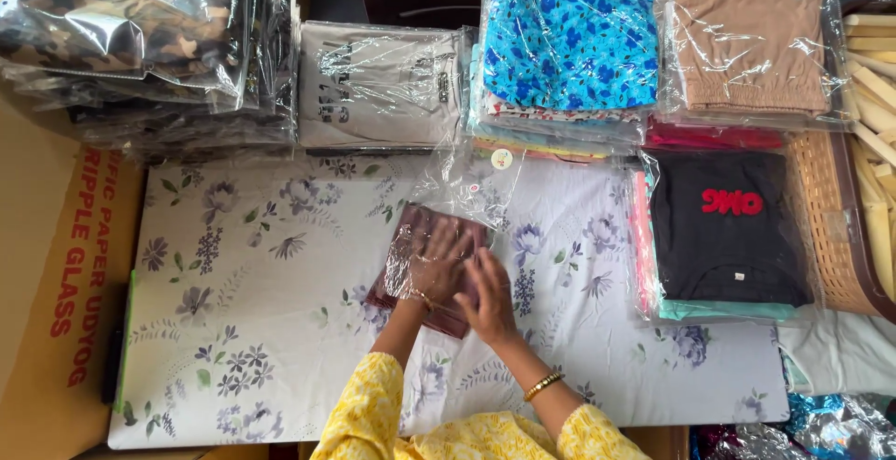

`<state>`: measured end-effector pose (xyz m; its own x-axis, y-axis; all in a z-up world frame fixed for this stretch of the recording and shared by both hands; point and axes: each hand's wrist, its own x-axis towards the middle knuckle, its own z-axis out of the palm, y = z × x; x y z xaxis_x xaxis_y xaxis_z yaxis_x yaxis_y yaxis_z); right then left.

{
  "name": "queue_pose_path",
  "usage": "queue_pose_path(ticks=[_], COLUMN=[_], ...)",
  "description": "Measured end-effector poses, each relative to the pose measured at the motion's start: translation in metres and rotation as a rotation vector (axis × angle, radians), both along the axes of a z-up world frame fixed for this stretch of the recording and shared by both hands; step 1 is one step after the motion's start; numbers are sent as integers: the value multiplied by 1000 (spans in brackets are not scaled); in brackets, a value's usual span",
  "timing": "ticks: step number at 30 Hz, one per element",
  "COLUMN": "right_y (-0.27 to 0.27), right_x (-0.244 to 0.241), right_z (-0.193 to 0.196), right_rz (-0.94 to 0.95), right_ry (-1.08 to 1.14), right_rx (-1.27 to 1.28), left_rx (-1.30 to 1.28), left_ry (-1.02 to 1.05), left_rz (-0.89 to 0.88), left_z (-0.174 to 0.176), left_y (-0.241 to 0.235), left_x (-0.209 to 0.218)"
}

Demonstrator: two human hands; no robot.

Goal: The person folds a pair of maroon pants on the table, wraps it in a clear plastic bag, and sets it with other packaged clothes. They then fold a yellow patterned garment, smooth it flat, and wrap it in plastic as well.

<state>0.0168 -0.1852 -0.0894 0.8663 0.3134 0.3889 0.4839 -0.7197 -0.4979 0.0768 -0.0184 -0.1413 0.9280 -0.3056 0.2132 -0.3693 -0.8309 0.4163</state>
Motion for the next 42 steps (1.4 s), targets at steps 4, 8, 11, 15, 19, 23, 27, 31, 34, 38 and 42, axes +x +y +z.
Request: queue_pose_path(ticks=[4, 8, 11, 15, 19, 23, 27, 31, 34, 38, 42], right_y=[-18, -33, -36, -39, -40, -40, -32, -26, -15, 1, -11], right_x=[7, 22, 24, 23, 18, 17, 10, 1, -2, -17, -28], right_z=[-15, -21, -21, -28, -20, -24, -16, -39, -38, -16, 4], right_rz=[-308, -431, -426, -288, -197, -146, -124, -178, -235, -180, -82], right_ry=[197, 406, 455, 294, 268, 306, 308, 247, 340, 366, 378], right_rx=[391, 543, 592, 426, 259, 185, 138, 41, 199, 279, 397], left_rx=[-12, 10, 66, 31, 68, 234, 60, 129, 251, 220, 279], left_ry=[150, 226, 114, 76, 268, -5, 38, 372, 486, 498, 433], left_rz=[-199, -172, -199, -238, -247, -148, 126, 191, 203, 173, 27], left_z=[-16, 50, 34, 39, 22, 15, 2, 57, 89, 77, 38], left_y=[-6, -10, -16, -17, -17, 0, 15, 11, 6, 8, 19], left_x=[-5, -1, 0, 5, 7, -5, -20, -19, -14, -17, -65])
